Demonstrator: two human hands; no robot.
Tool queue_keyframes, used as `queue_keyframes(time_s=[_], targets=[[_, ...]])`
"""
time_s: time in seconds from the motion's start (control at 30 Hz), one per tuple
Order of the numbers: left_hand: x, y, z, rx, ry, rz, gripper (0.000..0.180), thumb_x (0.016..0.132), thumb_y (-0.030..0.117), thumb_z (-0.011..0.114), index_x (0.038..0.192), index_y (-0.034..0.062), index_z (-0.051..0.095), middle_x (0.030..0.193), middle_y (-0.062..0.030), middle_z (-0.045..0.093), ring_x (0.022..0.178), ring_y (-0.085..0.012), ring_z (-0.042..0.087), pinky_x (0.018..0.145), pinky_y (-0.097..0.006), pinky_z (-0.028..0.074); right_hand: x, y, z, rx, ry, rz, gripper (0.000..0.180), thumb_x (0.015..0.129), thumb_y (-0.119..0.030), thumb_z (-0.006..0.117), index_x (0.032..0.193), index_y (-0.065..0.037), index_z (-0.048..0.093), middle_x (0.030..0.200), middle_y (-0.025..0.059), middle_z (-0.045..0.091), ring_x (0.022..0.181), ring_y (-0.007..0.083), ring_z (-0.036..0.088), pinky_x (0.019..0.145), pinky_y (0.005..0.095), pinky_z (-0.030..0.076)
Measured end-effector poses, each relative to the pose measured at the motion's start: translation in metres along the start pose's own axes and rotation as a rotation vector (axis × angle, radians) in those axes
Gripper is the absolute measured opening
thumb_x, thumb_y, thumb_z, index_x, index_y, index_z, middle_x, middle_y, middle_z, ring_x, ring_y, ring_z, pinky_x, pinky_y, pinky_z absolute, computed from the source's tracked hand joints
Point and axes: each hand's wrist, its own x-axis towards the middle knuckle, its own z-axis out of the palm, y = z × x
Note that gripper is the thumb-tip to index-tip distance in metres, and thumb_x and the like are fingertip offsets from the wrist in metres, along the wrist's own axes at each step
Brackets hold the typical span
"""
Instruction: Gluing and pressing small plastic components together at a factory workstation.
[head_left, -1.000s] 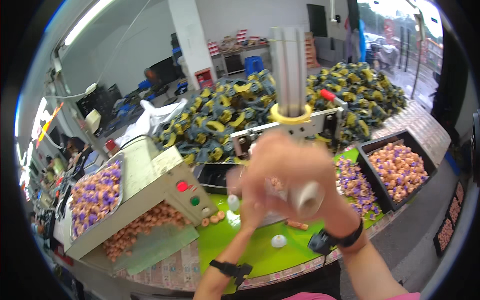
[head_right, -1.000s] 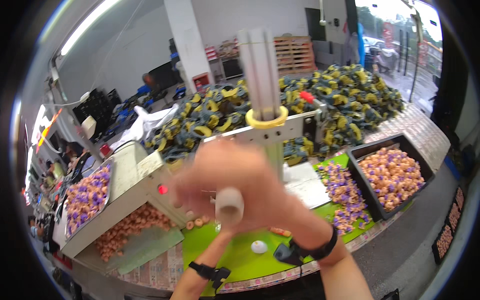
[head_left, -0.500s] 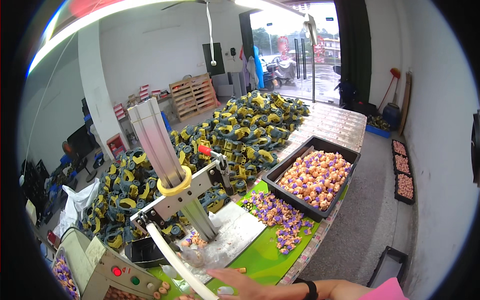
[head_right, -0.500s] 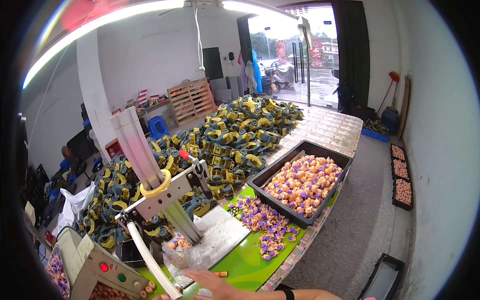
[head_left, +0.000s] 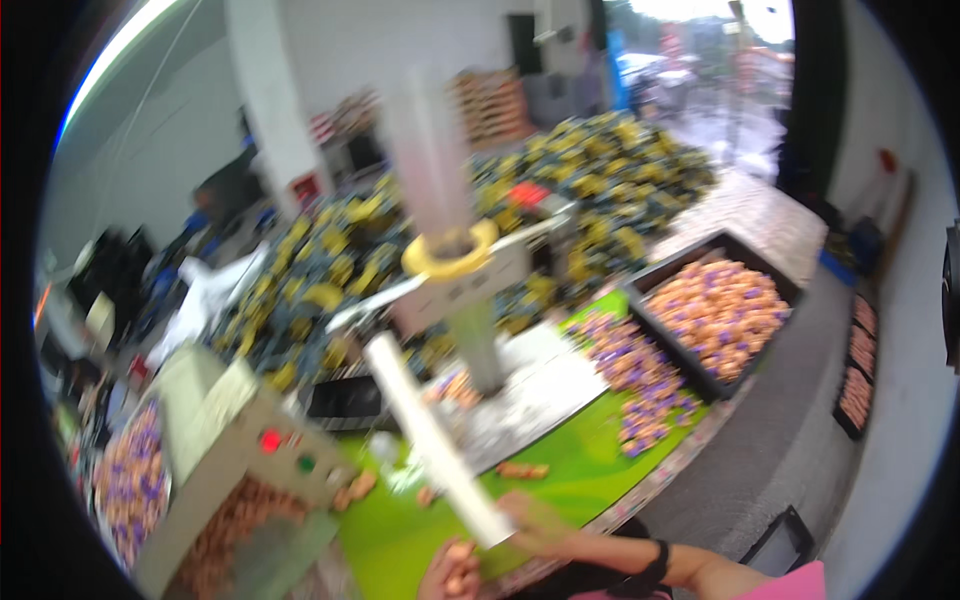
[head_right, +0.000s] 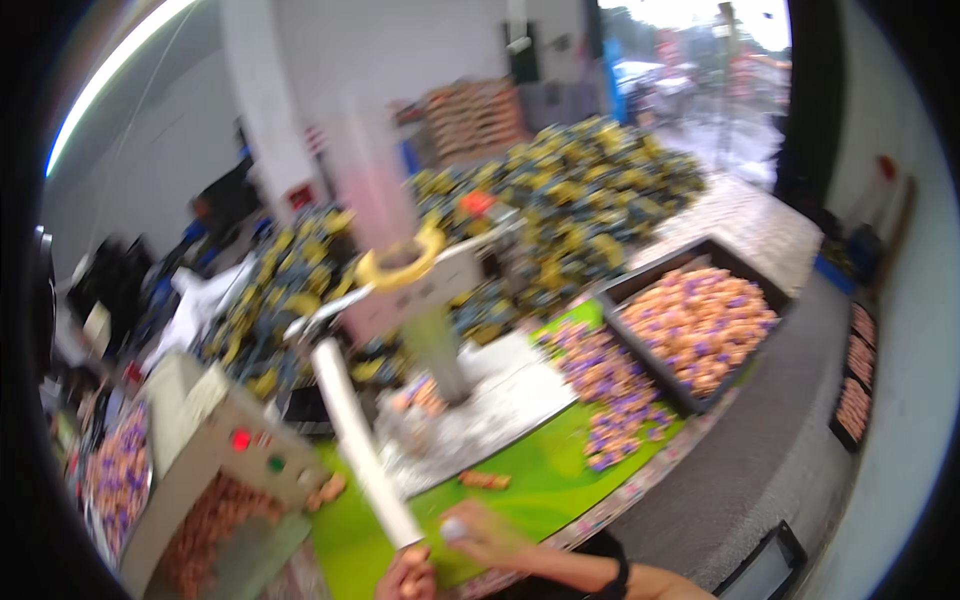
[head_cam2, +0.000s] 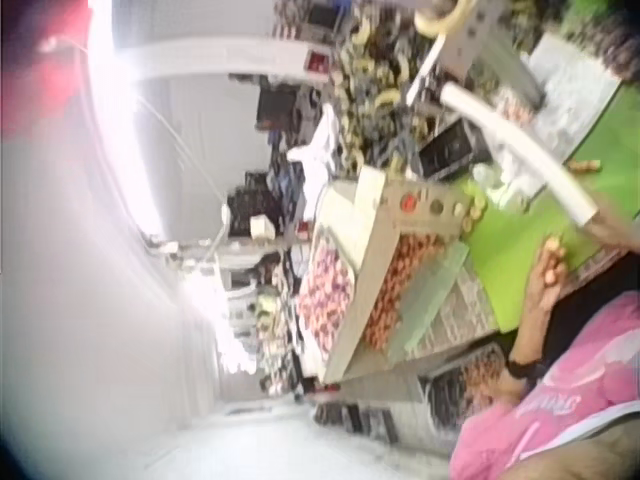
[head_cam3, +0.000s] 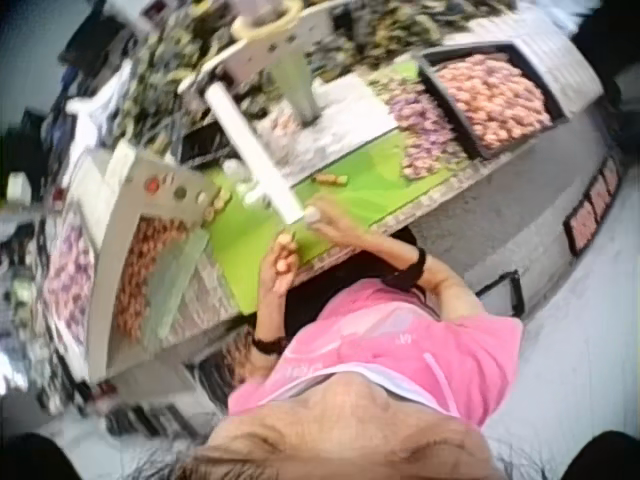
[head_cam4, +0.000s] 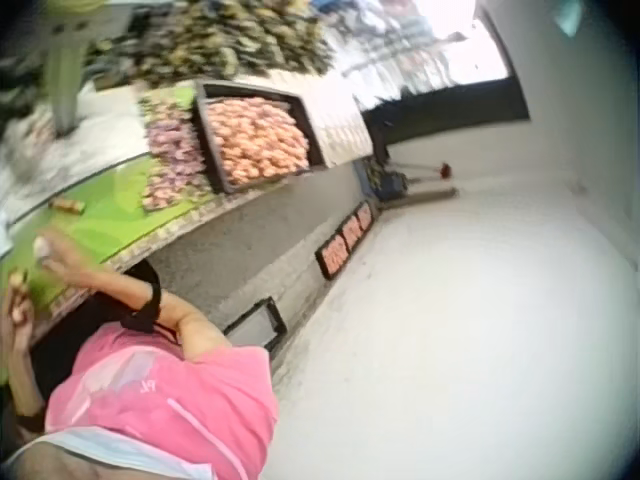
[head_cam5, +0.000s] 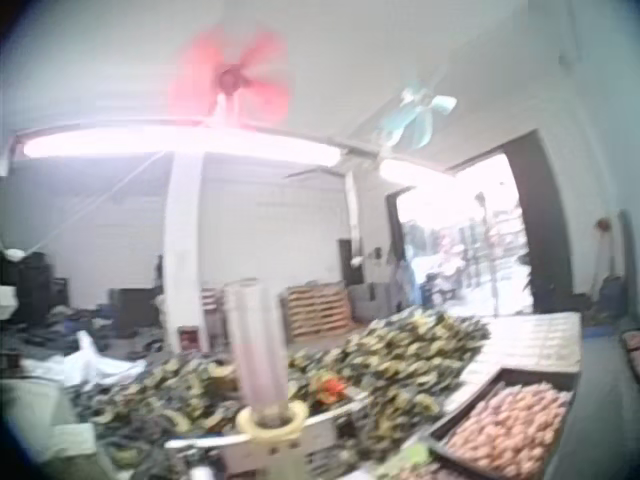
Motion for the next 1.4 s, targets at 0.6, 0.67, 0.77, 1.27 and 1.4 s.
queue_keyframes(time_s=[0.6, 0.67, 0.77, 1.27, 1.4], targets=[[0.010, -0.024, -0.002, -0.011, -0.123, -0.053, 0.036, 0.097, 0.022, 0.054, 0.127, 0.0021, 0.049, 0.110, -0.0093, 0.060, 0.095, -0.0153, 0.062, 0.083, -0.026, 0.056, -0.036, -0.040, -0.050, 0.157, 0.124, 0.349, 0.043, 0.062, -0.011, 0.089, 0.093, -0.005, 0.059, 0.081, 0.0060, 0.060, 0.071, 0.0159, 0.056, 0.063, 0.0290, 0.044], [0.012, -0.025, -0.007, -0.017, -0.129, -0.071, 0.037, 0.098, 0.023, 0.053, 0.126, 0.0012, 0.050, 0.109, -0.0093, 0.060, 0.095, -0.0158, 0.063, 0.084, -0.027, 0.056, -0.038, -0.038, -0.049, 0.158, 0.127, 0.327, 0.041, 0.062, -0.012, 0.088, 0.092, -0.005, 0.060, 0.079, 0.0063, 0.060, 0.069, 0.0167, 0.056, 0.062, 0.0293, 0.043], [0.013, -0.027, -0.010, -0.016, -0.128, -0.086, 0.037, 0.098, 0.026, 0.052, 0.125, -0.0003, 0.051, 0.107, -0.0092, 0.060, 0.094, -0.0160, 0.063, 0.084, -0.027, 0.056, -0.037, -0.038, -0.048, 0.156, 0.124, 0.285, 0.039, 0.063, -0.013, 0.088, 0.090, -0.006, 0.061, 0.077, 0.0061, 0.060, 0.067, 0.0174, 0.055, 0.061, 0.0295, 0.042], [0.015, -0.028, -0.017, 0.041, -0.190, -0.115, 0.042, 0.099, 0.031, 0.050, 0.126, -0.0010, 0.051, 0.102, -0.0066, 0.059, 0.090, -0.0134, 0.058, 0.079, -0.024, 0.052, -0.020, -0.054, -0.047, 0.108, 0.133, 0.180, 0.032, 0.064, -0.015, 0.087, 0.087, -0.006, 0.066, 0.075, 0.0048, 0.061, 0.065, 0.0176, 0.057, 0.058, 0.0292, 0.043], [0.017, -0.029, -0.018, 0.027, -0.189, -0.111, 0.041, 0.099, 0.029, 0.051, 0.126, -0.0013, 0.051, 0.106, -0.0074, 0.061, 0.089, -0.0131, 0.058, 0.079, -0.024, 0.053, -0.026, -0.052, -0.049, 0.016, 0.135, 0.197, 0.034, 0.062, -0.014, 0.087, 0.088, -0.006, 0.067, 0.075, 0.0064, 0.062, 0.062, 0.0196, 0.057, 0.055, 0.0303, 0.043]])
